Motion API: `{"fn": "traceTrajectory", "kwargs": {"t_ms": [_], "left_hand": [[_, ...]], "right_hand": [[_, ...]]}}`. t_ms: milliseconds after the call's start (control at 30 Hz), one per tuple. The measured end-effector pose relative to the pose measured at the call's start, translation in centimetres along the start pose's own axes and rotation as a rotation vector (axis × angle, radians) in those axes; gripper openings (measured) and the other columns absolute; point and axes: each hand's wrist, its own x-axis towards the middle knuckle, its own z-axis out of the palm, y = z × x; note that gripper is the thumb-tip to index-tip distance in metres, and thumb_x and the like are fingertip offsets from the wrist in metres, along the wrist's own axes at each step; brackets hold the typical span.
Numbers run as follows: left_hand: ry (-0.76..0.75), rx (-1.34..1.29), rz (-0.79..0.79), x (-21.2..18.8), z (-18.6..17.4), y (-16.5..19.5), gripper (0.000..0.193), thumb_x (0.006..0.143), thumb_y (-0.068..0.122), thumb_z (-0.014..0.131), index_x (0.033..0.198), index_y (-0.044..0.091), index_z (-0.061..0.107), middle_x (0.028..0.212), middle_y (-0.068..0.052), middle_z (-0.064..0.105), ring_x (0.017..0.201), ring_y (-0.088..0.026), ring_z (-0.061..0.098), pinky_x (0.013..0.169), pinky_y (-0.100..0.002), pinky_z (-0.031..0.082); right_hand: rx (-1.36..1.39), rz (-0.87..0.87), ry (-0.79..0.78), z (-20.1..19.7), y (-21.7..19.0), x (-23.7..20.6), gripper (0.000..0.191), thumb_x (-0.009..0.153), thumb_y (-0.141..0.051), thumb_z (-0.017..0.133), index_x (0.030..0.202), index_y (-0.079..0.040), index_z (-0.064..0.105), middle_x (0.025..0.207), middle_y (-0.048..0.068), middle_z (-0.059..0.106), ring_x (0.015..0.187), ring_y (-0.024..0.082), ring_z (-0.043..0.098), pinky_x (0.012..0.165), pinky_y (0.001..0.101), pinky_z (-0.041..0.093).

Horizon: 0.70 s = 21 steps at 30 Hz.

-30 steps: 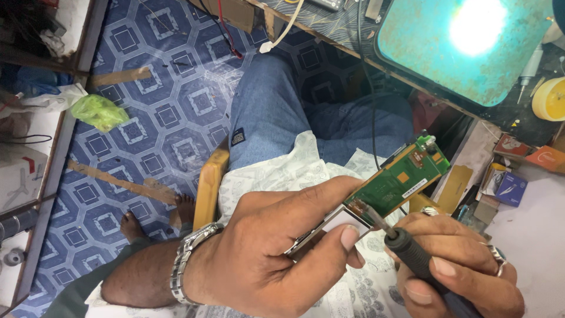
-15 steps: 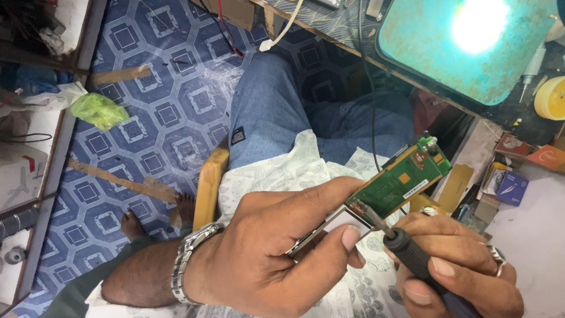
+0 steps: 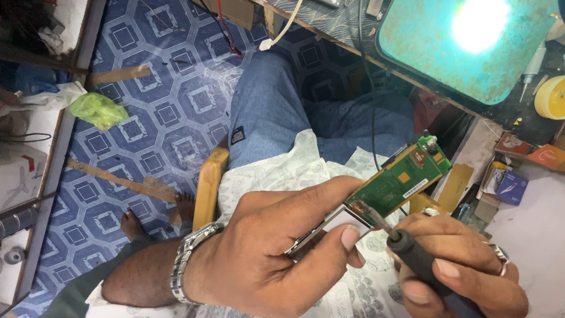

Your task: The person sits at a repair bench holding a disassembled phone with its green logic board exposed, and uses a soldering iron with solder wire to solder connections along the board edge. They briefly dip the iron at the bench and resume soldering the board while holding the phone on their lap.

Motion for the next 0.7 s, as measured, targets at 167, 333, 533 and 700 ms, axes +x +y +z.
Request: {"fn": "traceTrajectory", "kwargs": {"t_ms": [167, 333, 533, 700], "left_hand": [[-0.003, -0.005, 0.005, 0.0, 0.0, -0.1, 0.037, 0.106, 0.002, 0.059, 0.141, -0.007, 0.052, 0.104, -0.012, 0.076, 0.089, -0.014, 0.08, 0.076, -0.025, 0.066], [-0.011, -0.003, 0.016, 0.0, -0.1, -0.1, 0.036, 0.106, 0.001, 0.058, 0.141, -0.008, 0.052, 0.105, -0.012, 0.076, 0.089, -0.014, 0.08, 0.076, -0.025, 0.065], [0.0, 0.015, 0.006, 0.0, 0.1, 0.0, 0.038, 0.104, 0.001, 0.06, 0.14, -0.009, 0.053, 0.102, -0.013, 0.077, 0.089, -0.016, 0.081, 0.076, -0.026, 0.067], [-0.001, -0.038, -0.025, 0.1, 0.1, 0.1, 0.04, 0.104, 0.002, 0.058, 0.142, -0.01, 0.051, 0.107, -0.015, 0.076, 0.091, -0.016, 0.081, 0.077, -0.025, 0.068]], "right_hand": [[-0.072, 0.04, -0.004, -0.5, 0.0, -1.1, 0.043, 0.09, -0.011, 0.073, 0.121, -0.01, 0.044, 0.093, 0.01, 0.07, 0.081, 0.024, 0.076, 0.078, 0.0441, 0.067], [-0.115, 0.04, 0.053, -0.4, 0.2, -1.9, 0.04, 0.091, -0.014, 0.071, 0.121, -0.011, 0.046, 0.093, 0.009, 0.072, 0.082, 0.024, 0.076, 0.079, 0.0451, 0.068], [-0.08, 0.053, -0.02, -1.1, -0.2, -1.5, 0.04, 0.092, -0.017, 0.073, 0.122, -0.011, 0.047, 0.097, 0.009, 0.067, 0.084, 0.025, 0.075, 0.079, 0.046, 0.067], [-0.022, 0.07, 0.002, -1.0, -0.3, -1.2, 0.041, 0.091, -0.015, 0.075, 0.122, -0.012, 0.048, 0.098, 0.008, 0.067, 0.082, 0.023, 0.072, 0.077, 0.0457, 0.069]]}}
